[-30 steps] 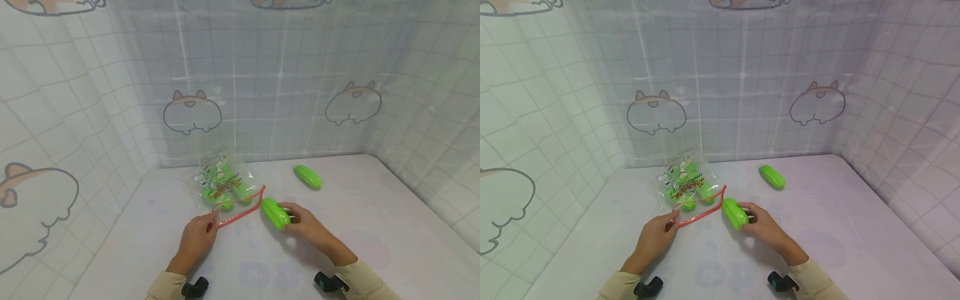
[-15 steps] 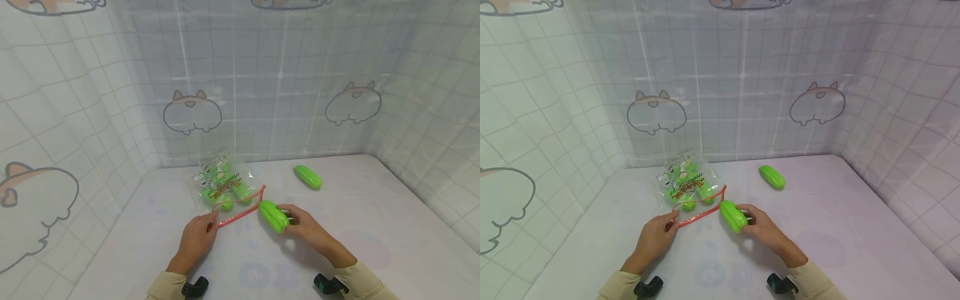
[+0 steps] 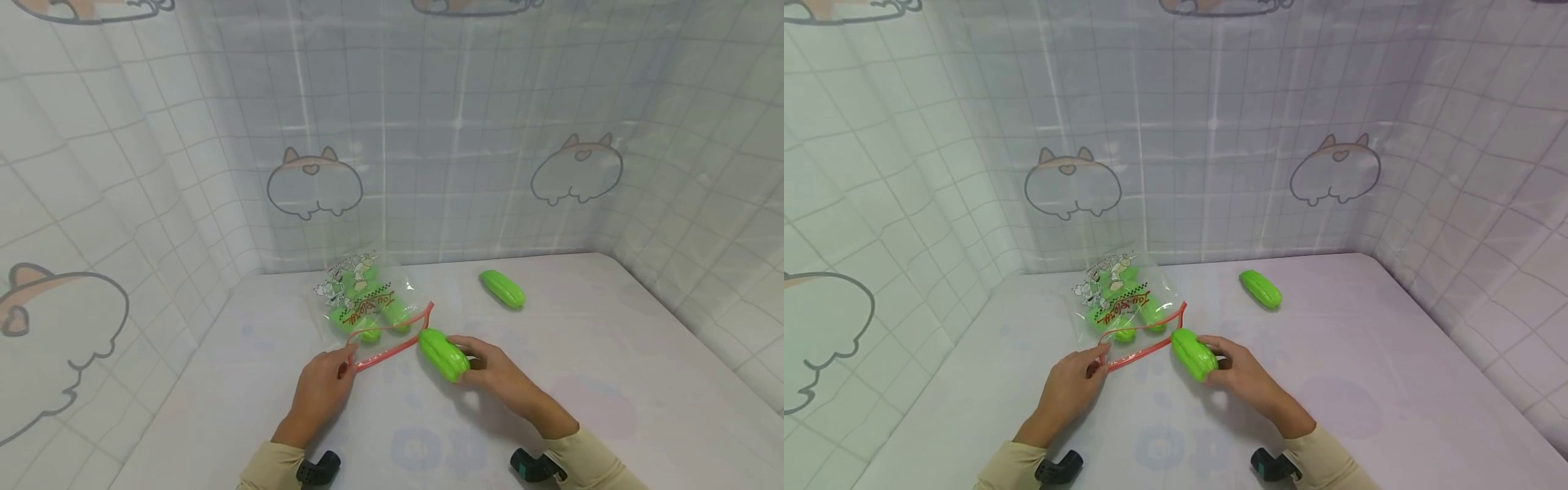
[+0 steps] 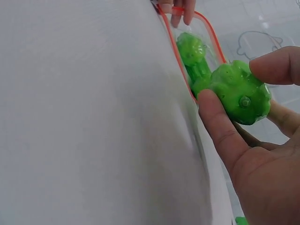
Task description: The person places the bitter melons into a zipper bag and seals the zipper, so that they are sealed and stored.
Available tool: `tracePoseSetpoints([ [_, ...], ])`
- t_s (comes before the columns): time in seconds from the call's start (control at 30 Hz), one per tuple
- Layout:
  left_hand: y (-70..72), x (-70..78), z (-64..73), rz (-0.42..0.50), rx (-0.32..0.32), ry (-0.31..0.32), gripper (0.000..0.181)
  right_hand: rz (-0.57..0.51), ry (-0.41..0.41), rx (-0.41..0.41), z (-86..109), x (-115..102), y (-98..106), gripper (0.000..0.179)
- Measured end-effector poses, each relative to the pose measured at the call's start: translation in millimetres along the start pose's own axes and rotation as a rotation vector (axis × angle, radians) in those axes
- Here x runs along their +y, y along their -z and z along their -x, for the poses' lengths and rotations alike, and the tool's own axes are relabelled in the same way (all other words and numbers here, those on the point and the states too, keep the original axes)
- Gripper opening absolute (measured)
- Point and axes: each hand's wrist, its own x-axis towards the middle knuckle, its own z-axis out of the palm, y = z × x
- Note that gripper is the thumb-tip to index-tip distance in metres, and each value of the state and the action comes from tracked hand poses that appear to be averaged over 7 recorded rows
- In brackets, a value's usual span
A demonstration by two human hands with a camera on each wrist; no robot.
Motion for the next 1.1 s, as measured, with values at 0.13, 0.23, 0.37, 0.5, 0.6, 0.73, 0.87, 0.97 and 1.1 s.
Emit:
tracePoseSetpoints([
  [0.13, 0.2, -0.1, -0.2, 0.002, 0.002, -0.001, 0.037, 0.001, 0.04, -0.026, -3.6, 1, -4, 0.069],
  [0.23, 0.8, -0.4, -0.5, 0.0, 0.002, -0.001, 0.037, 0.011, 0.05, -0.03, -7.8, 1, -8, 0.069],
  [0.37, 1.7, -0.4, -0.2, 0.0, 0.007, -0.004, 0.038, 0.033, 0.016, -0.003, -13.5, 0, -15, 0.069],
  [0.5, 1.9, 0.7, -0.2, -0.001, 0.003, -0.006, 0.037, 0.031, 0.024, -0.001, -18.5, -1, -22, 0.069],
  [0.6, 1.6, 1.9, -0.6, 0.001, -0.003, -0.004, 0.037, 0.024, 0.045, -0.014, -22.5, -2, -27, 0.068],
  [0.73, 1.8, 2.3, -0.8, 0.0, 0.0, -0.001, 0.037, 0.036, 0.033, -0.018, -29.2, -5, -34, 0.067],
  [0.87, 2.0, 2.5, -1.6, -0.002, 0.0, -0.003, 0.037, 0.061, 0.0, -0.002, -34.2, -8, -39, 0.064],
  [0.97, 2.0, 2.4, -1.7, 0.0, -0.008, 0.0, 0.037, 0.092, -0.021, 0.015, -37.3, -9, -41, 0.06],
  [1.1, 2.3, 2.0, -0.8, 0.002, -0.014, 0.004, 0.037, 0.133, -0.025, 0.031, -41.9, -8, -42, 0.058],
])
